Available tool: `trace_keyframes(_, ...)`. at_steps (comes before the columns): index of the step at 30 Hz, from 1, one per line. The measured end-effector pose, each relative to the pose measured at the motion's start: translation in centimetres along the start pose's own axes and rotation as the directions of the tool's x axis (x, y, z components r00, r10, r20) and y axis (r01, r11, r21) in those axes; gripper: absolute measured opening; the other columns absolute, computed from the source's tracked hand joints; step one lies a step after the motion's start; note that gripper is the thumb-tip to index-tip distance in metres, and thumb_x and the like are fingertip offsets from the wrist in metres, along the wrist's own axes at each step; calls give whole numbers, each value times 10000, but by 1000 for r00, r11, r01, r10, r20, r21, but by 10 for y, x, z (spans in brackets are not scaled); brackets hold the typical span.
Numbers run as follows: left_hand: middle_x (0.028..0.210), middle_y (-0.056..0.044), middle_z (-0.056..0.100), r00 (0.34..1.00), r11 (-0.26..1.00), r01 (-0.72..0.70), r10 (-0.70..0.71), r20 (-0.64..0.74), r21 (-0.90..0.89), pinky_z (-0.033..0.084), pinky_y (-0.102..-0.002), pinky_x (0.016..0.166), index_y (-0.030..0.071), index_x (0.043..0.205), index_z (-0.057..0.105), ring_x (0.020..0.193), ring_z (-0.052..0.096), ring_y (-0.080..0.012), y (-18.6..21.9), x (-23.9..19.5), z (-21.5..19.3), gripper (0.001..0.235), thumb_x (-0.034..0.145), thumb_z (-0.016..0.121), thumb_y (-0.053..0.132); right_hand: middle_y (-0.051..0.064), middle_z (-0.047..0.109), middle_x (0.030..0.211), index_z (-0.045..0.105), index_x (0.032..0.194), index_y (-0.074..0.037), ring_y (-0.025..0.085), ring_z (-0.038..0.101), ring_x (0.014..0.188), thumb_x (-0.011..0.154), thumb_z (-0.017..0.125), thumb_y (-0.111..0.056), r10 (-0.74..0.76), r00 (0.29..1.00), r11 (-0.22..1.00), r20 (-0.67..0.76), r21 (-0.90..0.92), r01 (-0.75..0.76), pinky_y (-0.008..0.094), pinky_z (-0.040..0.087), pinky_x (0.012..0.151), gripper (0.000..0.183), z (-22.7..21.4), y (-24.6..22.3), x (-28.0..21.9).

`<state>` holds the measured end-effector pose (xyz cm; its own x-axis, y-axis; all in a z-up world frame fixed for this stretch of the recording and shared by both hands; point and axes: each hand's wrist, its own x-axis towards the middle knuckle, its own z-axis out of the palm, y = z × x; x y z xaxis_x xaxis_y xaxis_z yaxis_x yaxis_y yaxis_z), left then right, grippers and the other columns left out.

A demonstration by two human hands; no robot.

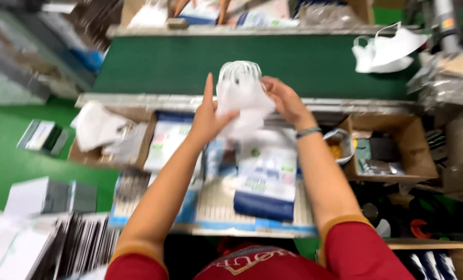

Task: Package face masks into sleeves and boxes.

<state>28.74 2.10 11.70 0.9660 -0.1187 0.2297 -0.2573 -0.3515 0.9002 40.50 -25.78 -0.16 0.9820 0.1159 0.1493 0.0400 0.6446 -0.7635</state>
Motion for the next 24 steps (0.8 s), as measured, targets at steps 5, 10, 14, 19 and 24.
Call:
trace_keyframes(5,968,-113,727,951,872,-246,302,-69,422,541,-417,790,-2,1652,44,864,686,-334,4,-187,-53,1129,781,761,28,82,772,1107,731,1208,-2,169,696,1003,778,875,-220,502,695,615,514,-778,131,355,562,927,502,143,-41,-172)
trace_keyframes(10,1073,-105,723,968,897,-188,238,-79,400,459,-477,991,-44,1631,87,982,666,-328,-31,-280,-79,1144,743,798,80,146,697,1242,570,1341,6,245,669,1112,696,875,-301,465,605,633,646,-721,283,365,508,953,776,240,-10,-247)
trace_keyframes(14,1402,-282,562,992,911,-77,112,-63,405,295,-567,1082,-36,1548,256,1285,537,-420,-102,-295,-74,1149,661,904,303,143,713,1170,642,1256,-61,266,708,1043,742,841,-304,526,782,345,334,-924,162,380,552,898,602,216,88,-261)
trace_keyframes(19,1383,-223,568,995,927,-53,80,-59,371,227,-598,1175,0,1431,444,1333,500,-384,-119,-301,-74,975,677,881,437,166,678,1023,721,1053,-45,326,660,959,733,866,-311,407,852,235,329,-939,250,410,537,833,441,217,110,-270)
trace_keyframes(24,1392,-147,616,977,885,-161,206,-58,436,236,-603,1227,53,1371,559,1397,521,-361,-147,-306,-65,635,816,766,281,149,671,1020,734,1075,-75,347,638,949,739,849,-298,277,794,313,540,-833,457,416,507,836,419,198,133,-274)
